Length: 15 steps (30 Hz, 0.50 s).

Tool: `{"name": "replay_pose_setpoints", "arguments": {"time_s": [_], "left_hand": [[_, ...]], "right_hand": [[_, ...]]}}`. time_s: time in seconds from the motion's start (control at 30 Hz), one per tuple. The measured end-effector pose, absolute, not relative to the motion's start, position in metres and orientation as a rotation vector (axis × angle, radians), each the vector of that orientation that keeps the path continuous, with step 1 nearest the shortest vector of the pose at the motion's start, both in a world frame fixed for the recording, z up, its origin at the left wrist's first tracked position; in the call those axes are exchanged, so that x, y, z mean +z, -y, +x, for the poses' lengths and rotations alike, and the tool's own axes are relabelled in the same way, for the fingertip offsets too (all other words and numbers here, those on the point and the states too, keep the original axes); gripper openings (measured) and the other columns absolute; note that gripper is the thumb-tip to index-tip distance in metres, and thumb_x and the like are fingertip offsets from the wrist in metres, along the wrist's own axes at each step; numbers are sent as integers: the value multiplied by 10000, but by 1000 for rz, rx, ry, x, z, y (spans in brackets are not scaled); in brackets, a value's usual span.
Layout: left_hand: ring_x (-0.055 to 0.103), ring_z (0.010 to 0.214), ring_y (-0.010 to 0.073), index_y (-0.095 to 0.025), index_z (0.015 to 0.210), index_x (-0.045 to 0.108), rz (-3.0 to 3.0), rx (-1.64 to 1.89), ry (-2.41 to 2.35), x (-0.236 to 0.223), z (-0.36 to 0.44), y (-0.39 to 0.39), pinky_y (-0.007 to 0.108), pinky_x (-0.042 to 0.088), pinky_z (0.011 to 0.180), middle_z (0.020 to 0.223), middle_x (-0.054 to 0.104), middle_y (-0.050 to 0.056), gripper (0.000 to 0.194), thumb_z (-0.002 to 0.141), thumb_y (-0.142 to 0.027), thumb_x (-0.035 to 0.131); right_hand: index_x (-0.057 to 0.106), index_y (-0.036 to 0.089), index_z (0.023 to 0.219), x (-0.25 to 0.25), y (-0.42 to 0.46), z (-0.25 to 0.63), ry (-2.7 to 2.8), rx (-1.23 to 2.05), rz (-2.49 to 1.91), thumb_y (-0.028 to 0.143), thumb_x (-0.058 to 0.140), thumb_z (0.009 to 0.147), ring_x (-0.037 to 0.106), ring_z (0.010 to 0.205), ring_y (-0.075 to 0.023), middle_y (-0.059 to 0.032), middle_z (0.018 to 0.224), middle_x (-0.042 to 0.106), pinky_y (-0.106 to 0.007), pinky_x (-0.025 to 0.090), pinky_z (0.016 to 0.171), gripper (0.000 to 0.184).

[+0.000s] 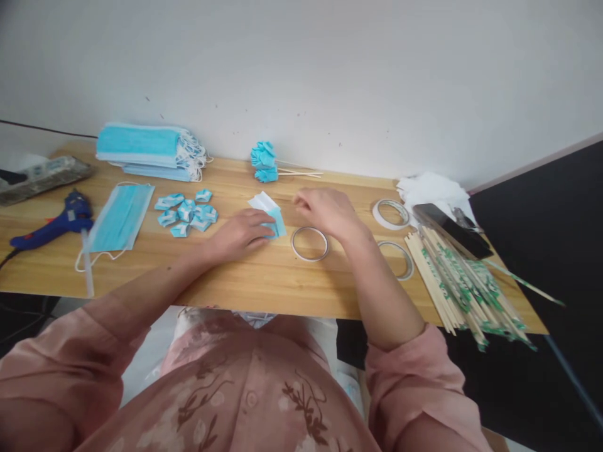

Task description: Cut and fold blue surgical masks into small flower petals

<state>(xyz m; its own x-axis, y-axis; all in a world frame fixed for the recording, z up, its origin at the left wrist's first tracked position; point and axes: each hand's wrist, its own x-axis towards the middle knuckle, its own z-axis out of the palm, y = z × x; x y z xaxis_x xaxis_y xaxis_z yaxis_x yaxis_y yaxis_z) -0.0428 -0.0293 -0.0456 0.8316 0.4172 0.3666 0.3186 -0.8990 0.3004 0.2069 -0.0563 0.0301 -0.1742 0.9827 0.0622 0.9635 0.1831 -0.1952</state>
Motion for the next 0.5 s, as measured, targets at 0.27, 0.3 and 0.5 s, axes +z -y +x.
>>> {"name": "replay_pose_setpoints", "arguments": {"time_s": [0.27,0.3,0.5], "left_hand": [[703,1144,267,-194,1053,761,2602,700,-657,-46,-45,25,453,518,1054,1171,776,121,251,1002,-260,524],[700,1160,264,-191,1052,766,2525,766,-650,-43,-46,25,446,512,1064,1185,775,122,251,999,-272,535],[696,822,171,-128,991,782,1713,864,-696,-22,-51,32,291,553,744,1018,787,125,471,972,-564,603]], "right_hand": [[754,199,920,12,82,208,2623,-18,-1851,93,574,866,739,883,-277,-118,961,809,-341,421,653,215],[742,209,913,13,83,207,2546,55,-1834,98,573,858,734,835,-259,-95,918,804,-334,428,656,210],[664,216,885,29,72,190,1911,524,-1505,247,654,827,680,737,-175,-26,851,756,-303,497,694,67]]}}
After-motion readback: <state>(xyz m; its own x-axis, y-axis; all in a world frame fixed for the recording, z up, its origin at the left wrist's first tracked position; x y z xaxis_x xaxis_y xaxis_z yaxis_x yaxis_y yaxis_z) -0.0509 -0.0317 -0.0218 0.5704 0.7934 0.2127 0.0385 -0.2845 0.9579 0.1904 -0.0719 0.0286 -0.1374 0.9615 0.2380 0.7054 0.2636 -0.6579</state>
